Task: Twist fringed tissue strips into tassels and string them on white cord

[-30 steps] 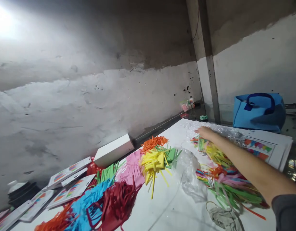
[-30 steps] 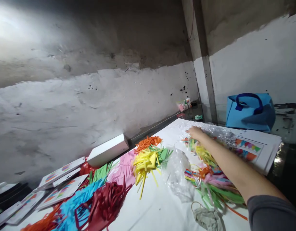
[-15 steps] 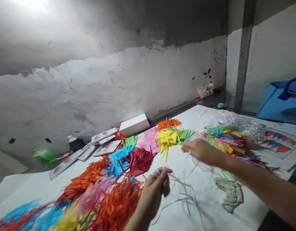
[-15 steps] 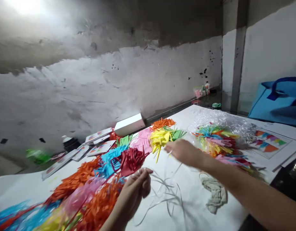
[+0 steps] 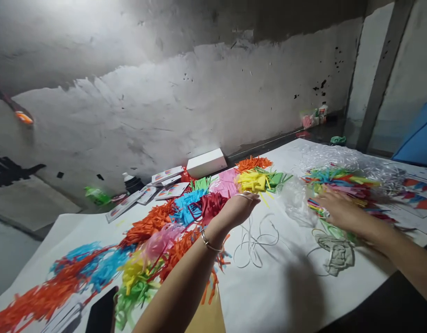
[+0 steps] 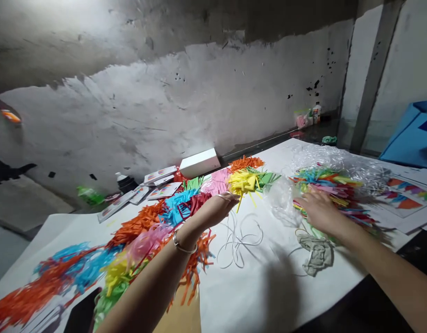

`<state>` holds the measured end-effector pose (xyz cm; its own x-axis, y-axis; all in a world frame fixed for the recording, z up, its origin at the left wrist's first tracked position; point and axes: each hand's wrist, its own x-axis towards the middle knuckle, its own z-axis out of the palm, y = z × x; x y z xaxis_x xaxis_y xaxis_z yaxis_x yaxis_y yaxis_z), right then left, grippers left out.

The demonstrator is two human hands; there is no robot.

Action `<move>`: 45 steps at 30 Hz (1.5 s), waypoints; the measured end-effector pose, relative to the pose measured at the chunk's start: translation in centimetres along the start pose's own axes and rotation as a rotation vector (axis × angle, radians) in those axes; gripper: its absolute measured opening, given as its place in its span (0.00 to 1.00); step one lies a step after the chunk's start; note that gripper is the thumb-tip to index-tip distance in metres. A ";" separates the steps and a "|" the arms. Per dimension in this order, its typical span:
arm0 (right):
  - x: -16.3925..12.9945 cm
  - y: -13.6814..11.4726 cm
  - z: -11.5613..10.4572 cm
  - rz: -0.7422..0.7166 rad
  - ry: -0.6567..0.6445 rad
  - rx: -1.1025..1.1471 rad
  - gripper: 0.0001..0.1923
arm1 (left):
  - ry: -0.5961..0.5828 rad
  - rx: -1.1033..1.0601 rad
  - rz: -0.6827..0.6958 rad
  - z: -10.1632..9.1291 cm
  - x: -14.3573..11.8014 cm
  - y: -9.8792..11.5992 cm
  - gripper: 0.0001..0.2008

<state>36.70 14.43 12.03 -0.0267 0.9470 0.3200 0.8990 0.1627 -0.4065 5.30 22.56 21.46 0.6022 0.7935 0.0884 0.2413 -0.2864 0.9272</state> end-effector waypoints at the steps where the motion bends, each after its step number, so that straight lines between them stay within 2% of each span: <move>1: 0.1 -1.2 0.8 -0.031 -0.040 0.061 0.26 | -0.003 0.022 0.018 0.3 -0.2 0.4 0.11; 3: 0.3 -4.5 2.4 -0.106 -0.129 0.230 0.37 | -0.034 0.050 0.037 1.1 -0.9 1.1 0.14; 5: 0.3 -8.4 4.3 -0.159 -0.224 0.389 0.38 | -0.088 0.051 0.039 1.8 -1.9 1.5 0.20; 7: 0.2 -11.5 6.2 -0.174 -0.350 0.529 0.28 | -0.105 -0.015 0.043 1.9 -3.2 1.8 0.25; 8: 0.2 -12.6 7.0 -0.175 -0.414 0.586 0.22 | -0.075 -0.069 0.049 1.6 -3.8 1.8 0.27; 10: 0.1 -13.3 8.3 -0.164 -0.524 0.677 0.17 | 0.080 -0.165 0.051 0.3 -5.2 1.5 0.30; 12: 0.0 -12.2 8.8 -0.134 -0.582 0.734 0.17 | 0.273 -0.188 0.031 -1.7 -6.8 0.8 0.30; 14: 0.0 -10.2 8.8 -0.090 -0.585 0.760 0.20 | 0.392 -0.157 -0.015 -3.9 -8.5 -0.2 0.31; 19: 0.4 -4.8 6.2 0.008 -0.518 0.701 0.32 | 0.424 -0.061 -0.174 -7.6 -12.9 -3.6 0.29; 22: 0.4 -2.6 4.1 0.045 -0.500 0.630 0.35 | 0.428 -0.021 -0.241 -8.6 -14.9 -5.4 0.30; 24: 0.2 -1.5 3.3 0.038 -0.542 0.585 0.34 | 0.453 -0.008 -0.257 -8.7 -15.9 -6.2 0.31; 26: -0.1 -1.1 3.1 0.012 -0.570 0.529 0.31 | 0.480 -0.004 -0.253 -8.2 -16.8 -6.5 0.31; 29: -0.9 -3.0 4.3 -0.044 -0.460 0.446 0.31 | 0.481 -0.013 -0.233 -5.8 -17.9 -6.1 0.32; 31: -1.9 -6.5 5.7 -0.111 -0.372 0.436 0.34 | 0.442 -0.019 -0.216 -3.3 -18.6 -5.4 0.33; 32: -2.7 -8.8 6.4 -0.160 -0.371 0.456 0.35 | 0.414 -0.018 -0.206 -1.9 -19.1 -4.9 0.34; 34: -4.5 -13.9 7.9 -0.315 -0.411 0.593 0.38 | 0.348 0.003 -0.161 0.6 -20.2 -4.2 0.33; 35: -5.5 -16.3 8.4 -0.388 -0.466 0.697 0.36 | 0.333 0.008 -0.133 1.7 -21.0 -3.9 0.33; 36: -6.5 -18.4 8.9 -0.424 -0.505 0.733 0.30 | 0.344 -0.010 -0.110 2.5 -21.9 -3.8 0.32; 37: -7.5 -20.1 9.3 -0.446 -0.546 0.753 0.22 | 0.390 -0.060 -0.102 3.1 -22.9 -3.9 0.32; 40: -10.2 -22.2 9.8 -0.465 -0.634 0.769 0.23 | 0.677 -0.372 -0.193 3.7 -26.8 -5.2 0.31; 42: -11.6 -21.5 10.0 -0.431 -0.661 0.735 0.22 | 0.905 -0.571 -0.286 3.7 -29.6 -6.7 0.30; 45: -12.7 -18.4 10.8 -0.330 -0.613 0.647 0.22 | 1.157 -0.734 -0.358 3.7 -33.6 -8.8 0.30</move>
<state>15.77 2.35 6.21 -0.6257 0.7767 0.0730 0.3941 0.3955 -0.8296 -14.21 -3.53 8.95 -0.4473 0.8504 -0.2769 -0.4145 0.0773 0.9068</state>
